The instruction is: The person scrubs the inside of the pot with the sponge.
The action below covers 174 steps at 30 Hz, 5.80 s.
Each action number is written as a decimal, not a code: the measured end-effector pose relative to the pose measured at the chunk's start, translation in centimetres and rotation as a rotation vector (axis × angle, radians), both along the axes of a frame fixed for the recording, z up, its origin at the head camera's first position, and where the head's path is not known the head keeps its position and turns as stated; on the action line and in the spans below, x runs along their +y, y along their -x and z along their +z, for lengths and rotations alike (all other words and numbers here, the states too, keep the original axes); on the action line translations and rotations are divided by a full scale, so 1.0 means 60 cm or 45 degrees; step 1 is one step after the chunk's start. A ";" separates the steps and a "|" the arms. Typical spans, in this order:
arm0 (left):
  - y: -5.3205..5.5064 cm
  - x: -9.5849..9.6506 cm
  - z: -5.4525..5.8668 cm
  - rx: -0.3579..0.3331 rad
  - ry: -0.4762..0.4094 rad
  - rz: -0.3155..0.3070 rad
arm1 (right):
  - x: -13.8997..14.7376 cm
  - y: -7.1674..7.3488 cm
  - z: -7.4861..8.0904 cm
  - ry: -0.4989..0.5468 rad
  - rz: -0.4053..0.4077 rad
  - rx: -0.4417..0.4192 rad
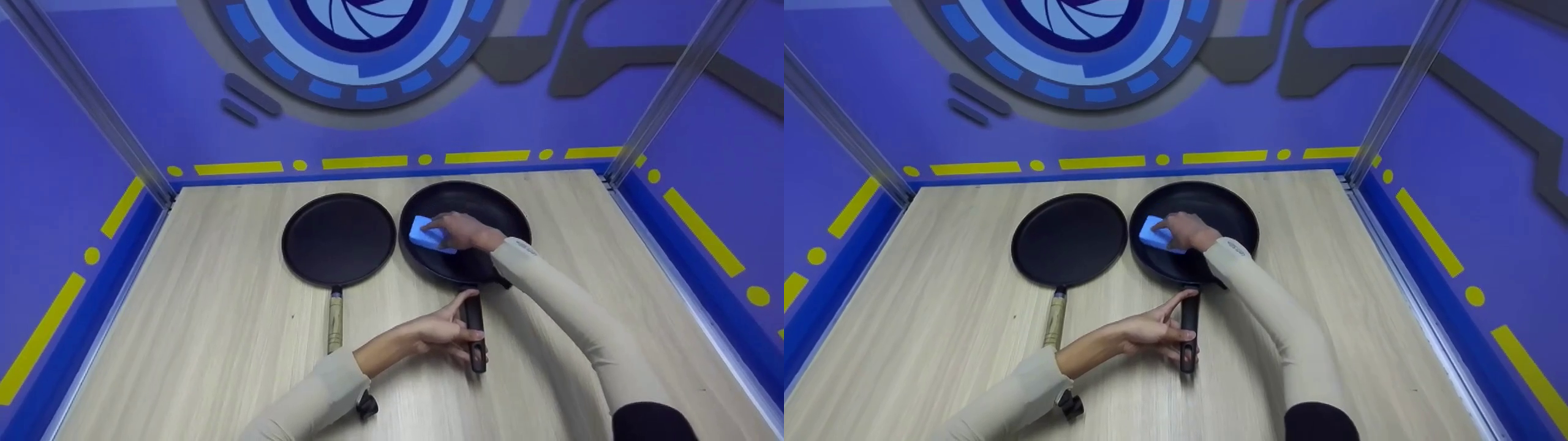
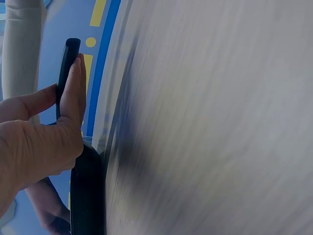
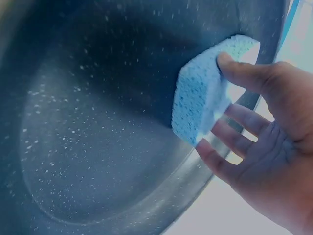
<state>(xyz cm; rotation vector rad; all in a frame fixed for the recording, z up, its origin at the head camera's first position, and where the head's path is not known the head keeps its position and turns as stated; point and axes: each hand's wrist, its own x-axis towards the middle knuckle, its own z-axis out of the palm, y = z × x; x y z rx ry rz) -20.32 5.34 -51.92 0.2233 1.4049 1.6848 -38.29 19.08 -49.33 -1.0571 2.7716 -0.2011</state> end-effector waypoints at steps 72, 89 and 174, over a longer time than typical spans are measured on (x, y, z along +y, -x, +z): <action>-0.010 0.004 -0.004 0.011 -0.024 0.020 | 0.032 -0.005 0.008 -0.013 -0.164 -0.034; -0.011 -0.003 -0.007 0.036 -0.010 0.028 | 0.131 0.014 0.005 -0.043 -0.418 -0.071; -0.011 0.001 -0.013 -0.009 -0.053 0.016 | 0.090 -0.079 0.048 -0.191 0.059 -0.351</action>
